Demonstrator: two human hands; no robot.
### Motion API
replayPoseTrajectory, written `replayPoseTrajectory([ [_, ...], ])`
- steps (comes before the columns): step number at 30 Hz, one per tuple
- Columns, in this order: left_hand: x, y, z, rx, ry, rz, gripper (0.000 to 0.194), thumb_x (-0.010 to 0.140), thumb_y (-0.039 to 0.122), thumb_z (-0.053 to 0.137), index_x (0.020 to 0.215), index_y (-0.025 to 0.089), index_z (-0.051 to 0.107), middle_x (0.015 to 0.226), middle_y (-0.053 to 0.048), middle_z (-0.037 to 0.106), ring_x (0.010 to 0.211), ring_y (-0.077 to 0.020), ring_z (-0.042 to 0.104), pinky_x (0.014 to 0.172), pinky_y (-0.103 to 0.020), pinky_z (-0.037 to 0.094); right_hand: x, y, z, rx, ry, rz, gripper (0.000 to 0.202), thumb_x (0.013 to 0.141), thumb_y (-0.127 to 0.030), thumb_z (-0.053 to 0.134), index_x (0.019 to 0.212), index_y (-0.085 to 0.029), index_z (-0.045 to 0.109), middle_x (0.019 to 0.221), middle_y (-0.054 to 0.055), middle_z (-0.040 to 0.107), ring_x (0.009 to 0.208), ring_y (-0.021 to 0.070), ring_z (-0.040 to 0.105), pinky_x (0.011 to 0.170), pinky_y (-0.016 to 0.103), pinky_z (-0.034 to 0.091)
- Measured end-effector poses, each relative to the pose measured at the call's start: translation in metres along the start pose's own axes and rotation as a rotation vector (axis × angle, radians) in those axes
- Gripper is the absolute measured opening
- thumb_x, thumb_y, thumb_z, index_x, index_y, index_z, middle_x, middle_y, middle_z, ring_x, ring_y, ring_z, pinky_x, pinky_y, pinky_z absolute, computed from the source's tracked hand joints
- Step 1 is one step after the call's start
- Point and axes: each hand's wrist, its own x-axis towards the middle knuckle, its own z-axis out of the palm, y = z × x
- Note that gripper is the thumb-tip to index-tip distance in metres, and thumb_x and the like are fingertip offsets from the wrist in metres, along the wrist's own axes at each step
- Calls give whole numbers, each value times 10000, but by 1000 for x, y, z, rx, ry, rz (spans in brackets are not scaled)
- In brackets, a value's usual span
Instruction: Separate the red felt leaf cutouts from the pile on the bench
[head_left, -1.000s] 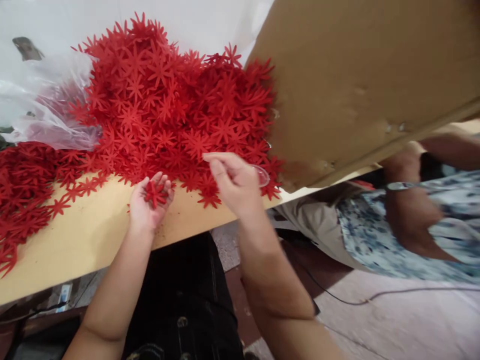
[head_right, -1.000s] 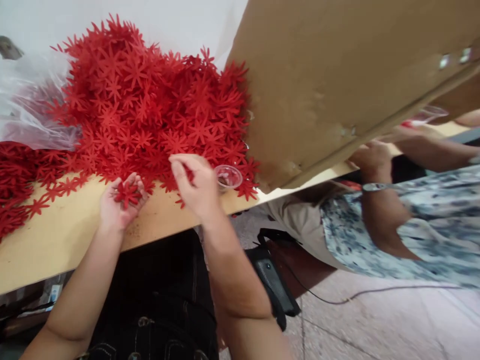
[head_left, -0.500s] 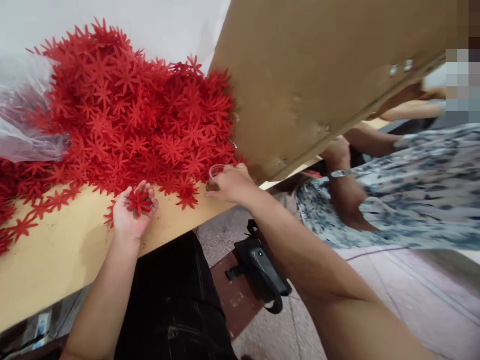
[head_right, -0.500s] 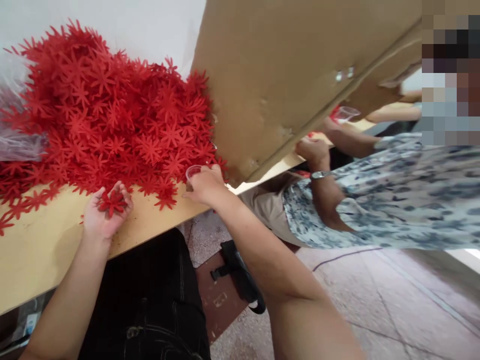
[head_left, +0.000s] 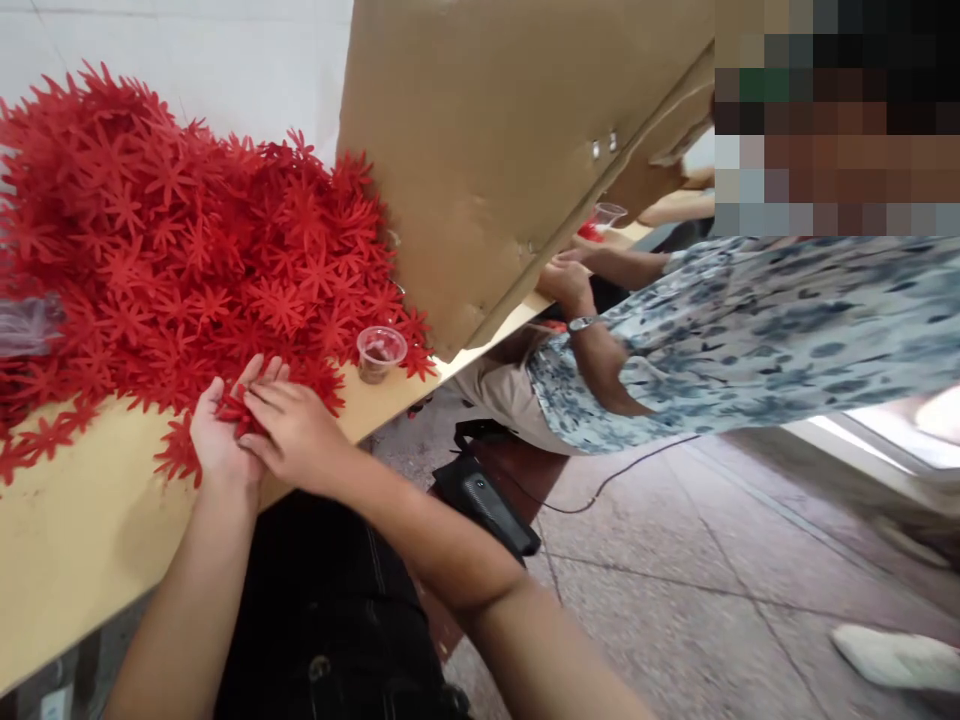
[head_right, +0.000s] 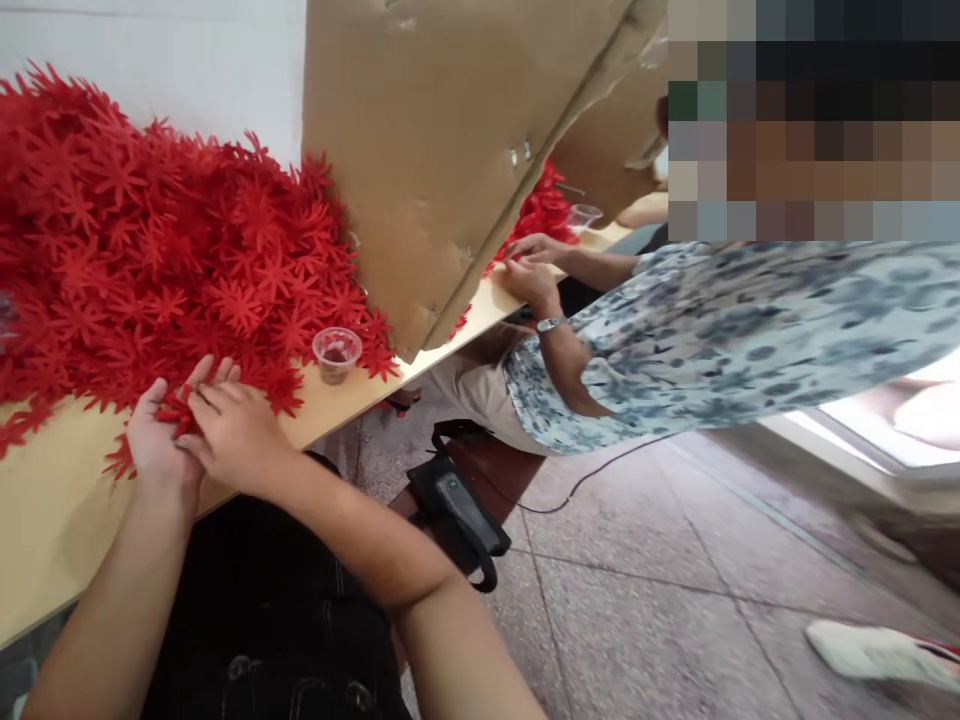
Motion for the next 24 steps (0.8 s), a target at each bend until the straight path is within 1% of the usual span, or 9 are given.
replayPoseTrajectory([
  [2, -1, 1, -4, 41, -22, 41, 506, 815, 462, 363, 1083, 105, 600, 995, -136, 683, 1052, -235, 619, 947, -417, 468, -5, -11, 27, 95, 31, 38, 514, 902, -348, 363, 1283, -22, 474, 1358, 181, 500, 1275, 238, 440, 1089, 385, 334],
  [4, -5, 3, -9, 66, -15, 44, 545, 818, 510, 348, 1084, 103, 594, 995, -136, 679, 1070, -237, 609, 968, -415, 452, -7, -13, 39, 224, 65, 49, 517, 884, -352, 403, 1287, -34, 473, 1321, 168, 539, 1242, 224, 478, 1071, 363, 372],
  [6, -10, 4, -11, 80, -17, 27, 533, 837, 503, 329, 1072, 105, 593, 1001, -133, 674, 1076, -225, 602, 969, -391, 449, -7, -8, 41, 327, 130, 72, 432, 856, -311, 452, 1220, -99, 546, 1210, 137, 620, 1126, 208, 559, 1008, 363, 432],
  [8, -14, 2, -12, 102, -53, -11, 447, 858, 437, 343, 1067, 130, 590, 1026, -111, 669, 1083, -197, 593, 975, -364, 439, -3, -1, 39, 399, 247, 152, 309, 838, -293, 478, 1067, -161, 638, 1063, 113, 663, 1023, 205, 594, 952, 380, 462],
  [11, -16, -4, -15, 164, -83, 85, 276, 817, 298, 465, 1013, 167, 608, 1020, -57, 666, 1032, -157, 598, 965, -327, 427, 1, 7, 40, 582, 350, 270, 245, 824, -352, 513, 911, -187, 671, 937, 90, 639, 938, 198, 610, 870, 372, 492],
  [15, -14, -10, -26, 330, -93, 279, 255, 693, 185, 639, 947, 195, 636, 941, 4, 663, 904, -104, 595, 920, -273, 422, 2, 11, 44, 770, 347, 358, 292, 789, -439, 548, 872, -184, 663, 960, 86, 608, 920, 184, 607, 845, 373, 496],
  [19, -9, -8, -35, 461, -48, 416, 175, 673, 187, 671, 845, 183, 638, 826, 13, 652, 763, -81, 577, 789, -237, 453, 3, 8, 47, 915, 299, 396, 330, 722, -492, 609, 831, -181, 630, 849, 56, 634, 792, 143, 601, 781, 342, 507],
  [22, -8, -6, -40, 495, -42, 442, 136, 673, 188, 676, 801, 171, 635, 768, 19, 635, 695, -69, 561, 720, -220, 451, 4, 5, 50, 964, 285, 426, 340, 706, -507, 620, 782, -176, 603, 651, 2, 610, 597, 104, 552, 642, 292, 495],
  [24, -7, -5, -42, 493, -42, 428, 124, 670, 172, 677, 786, 168, 634, 760, 23, 629, 696, -66, 560, 722, -218, 449, 4, 4, 50, 925, 266, 440, 350, 718, -518, 601, 768, -171, 595, 616, -5, 595, 554, 96, 528, 585, 275, 473],
])
